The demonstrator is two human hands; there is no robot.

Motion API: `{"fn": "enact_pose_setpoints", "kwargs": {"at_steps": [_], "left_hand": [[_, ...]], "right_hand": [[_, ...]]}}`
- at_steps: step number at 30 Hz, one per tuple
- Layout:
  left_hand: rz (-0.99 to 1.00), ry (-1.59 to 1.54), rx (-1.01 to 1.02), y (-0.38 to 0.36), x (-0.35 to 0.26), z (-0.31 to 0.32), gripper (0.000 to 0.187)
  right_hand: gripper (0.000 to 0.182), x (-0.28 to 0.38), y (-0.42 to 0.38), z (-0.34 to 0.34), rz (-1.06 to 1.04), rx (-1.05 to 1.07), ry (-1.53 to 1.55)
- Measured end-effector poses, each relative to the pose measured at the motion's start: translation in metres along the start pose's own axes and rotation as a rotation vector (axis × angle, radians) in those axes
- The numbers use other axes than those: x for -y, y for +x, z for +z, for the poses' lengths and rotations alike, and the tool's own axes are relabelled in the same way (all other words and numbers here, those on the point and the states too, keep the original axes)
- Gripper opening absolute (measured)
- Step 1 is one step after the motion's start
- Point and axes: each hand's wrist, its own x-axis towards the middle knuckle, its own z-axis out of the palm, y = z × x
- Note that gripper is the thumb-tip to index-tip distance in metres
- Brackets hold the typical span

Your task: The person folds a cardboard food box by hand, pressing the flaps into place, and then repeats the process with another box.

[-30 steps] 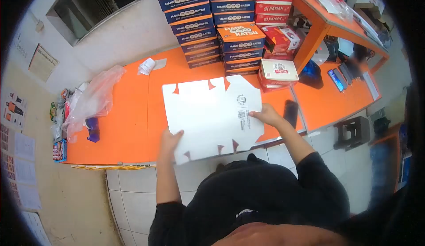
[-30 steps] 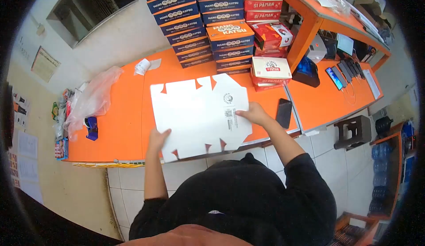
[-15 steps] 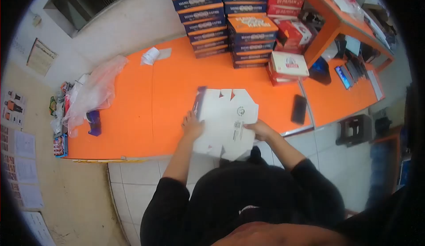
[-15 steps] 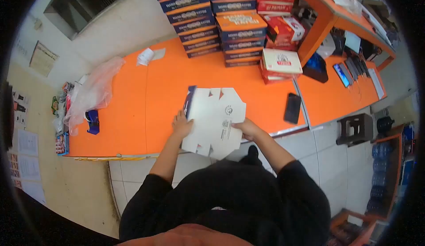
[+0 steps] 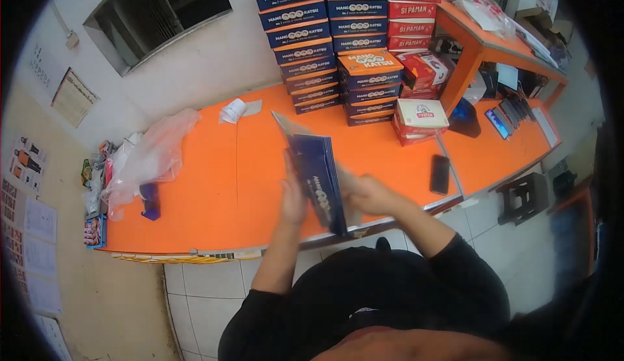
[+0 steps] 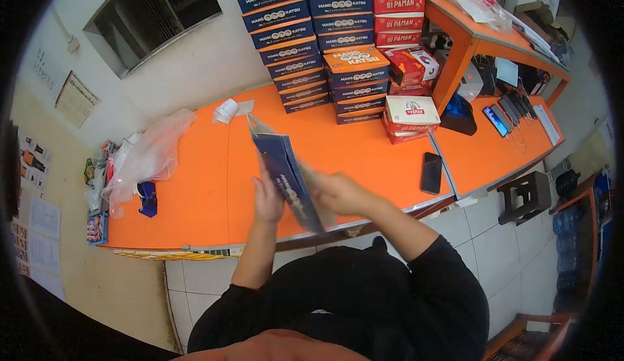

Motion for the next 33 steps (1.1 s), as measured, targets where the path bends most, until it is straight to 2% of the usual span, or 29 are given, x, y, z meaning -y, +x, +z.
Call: {"fn": "enact_pose_setpoints", "kwargs": {"at_steps": [1,2,3,4,6,8,9,11,12,13,14,15,16,18,19,20,21,24,25,28,29,30,31,32,33], "left_hand": [[-0.198,-0.078,0.013,0.007,-0.013,-0.020,0.073],[-0.397,-0.157,0.025,0.011,-0.019,-0.029,0.073],[-0.275,-0.122,0.128,0.006,-0.040,-0.004,0.056],[-0.241,-0.097,0.179,0.006,-0.049,0.006,0.056],[-0.221,-0.091,0.209,0.005,-0.051,0.010,0.056],[-0.211,-0.109,0.198,0.004,-0.047,0.009,0.055],[-0.212,-0.127,0.178,0.005,-0.042,0.009,0.055],[-0.222,-0.168,0.134,0.006,-0.028,0.013,0.055],[-0.229,-0.195,0.106,0.013,-0.017,0.015,0.055],[-0.250,-0.228,0.075,0.023,-0.008,0.017,0.055],[-0.259,-0.266,0.048,0.038,0.003,0.019,0.055],[-0.287,-0.278,0.035,0.045,0.015,0.020,0.055],[-0.307,-0.291,0.015,0.054,0.027,0.021,0.055],[-0.382,-0.294,-0.030,0.056,0.058,0.017,0.055],[-0.427,-0.279,-0.055,0.045,0.074,0.013,0.055],[-0.466,-0.251,-0.071,0.028,0.086,0.008,0.055],[-0.499,-0.209,-0.076,0.007,0.095,0.003,0.055],[-0.616,-0.055,-0.023,-0.069,0.105,-0.013,0.055],[-0.662,0.015,0.048,-0.086,0.106,-0.018,0.054],[-0.705,0.401,0.478,-0.081,0.083,-0.057,0.054],[-0.983,0.757,0.528,-0.060,0.038,-0.054,0.054],[-1.242,0.499,0.465,-0.067,0.045,-0.123,0.056],[-1.112,0.720,0.195,-0.053,-0.007,-0.107,0.047],[-1.272,0.741,0.174,-0.048,0.016,-0.209,0.037],[-0.962,0.987,0.123,-0.025,0.023,-0.246,0.033]], "right_hand": [[0.035,-0.004,0.002,-0.010,0.030,0.026,0.249],[0.035,0.002,0.005,-0.018,0.027,0.027,0.242],[0.034,0.013,0.005,-0.026,0.048,0.018,0.286],[0.034,0.019,0.005,-0.030,0.072,0.008,0.335],[0.032,0.027,0.021,-0.034,0.016,-0.078,0.227],[0.040,0.048,0.038,-0.032,0.244,-0.107,-0.253],[0.046,0.039,0.046,-0.014,0.071,-0.051,-0.605],[0.057,0.044,0.055,0.023,0.007,-0.019,-0.642],[0.057,0.033,0.063,0.034,0.017,-0.016,-0.635],[0.062,0.016,0.073,0.044,-0.106,-0.174,-0.669],[0.067,0.030,0.082,0.040,-0.232,-0.337,-0.701],[0.057,0.040,0.089,0.020,0.122,-0.017,-0.608],[0.057,0.029,0.105,0.004,0.129,-0.013,-0.606],[0.039,-0.005,0.121,-0.011,0.129,-0.125,-0.567],[0.039,-0.014,0.117,-0.007,0.144,-0.113,-0.555],[0.028,-0.021,0.116,-0.006,0.188,-0.088,-0.607],[0.018,-0.028,0.116,-0.006,0.228,-0.069,-0.658],[0.017,-0.075,0.102,0.005,0.167,-0.066,-0.613],[0.017,-0.093,0.096,0.008,0.178,-0.058,-0.602],[0.019,-0.130,0.088,0.011,0.201,0.023,-0.532],[0.022,-0.136,0.084,0.013,0.270,0.218,-0.620],[0.024,-0.142,0.082,0.013,0.339,0.407,-0.707],[0.024,-0.155,0.080,0.012,0.340,0.377,-0.713],[0.025,-0.172,0.075,0.012,0.274,0.332,-0.673],[0.026,-0.188,0.070,0.014,0.214,0.301,-0.630]]}}
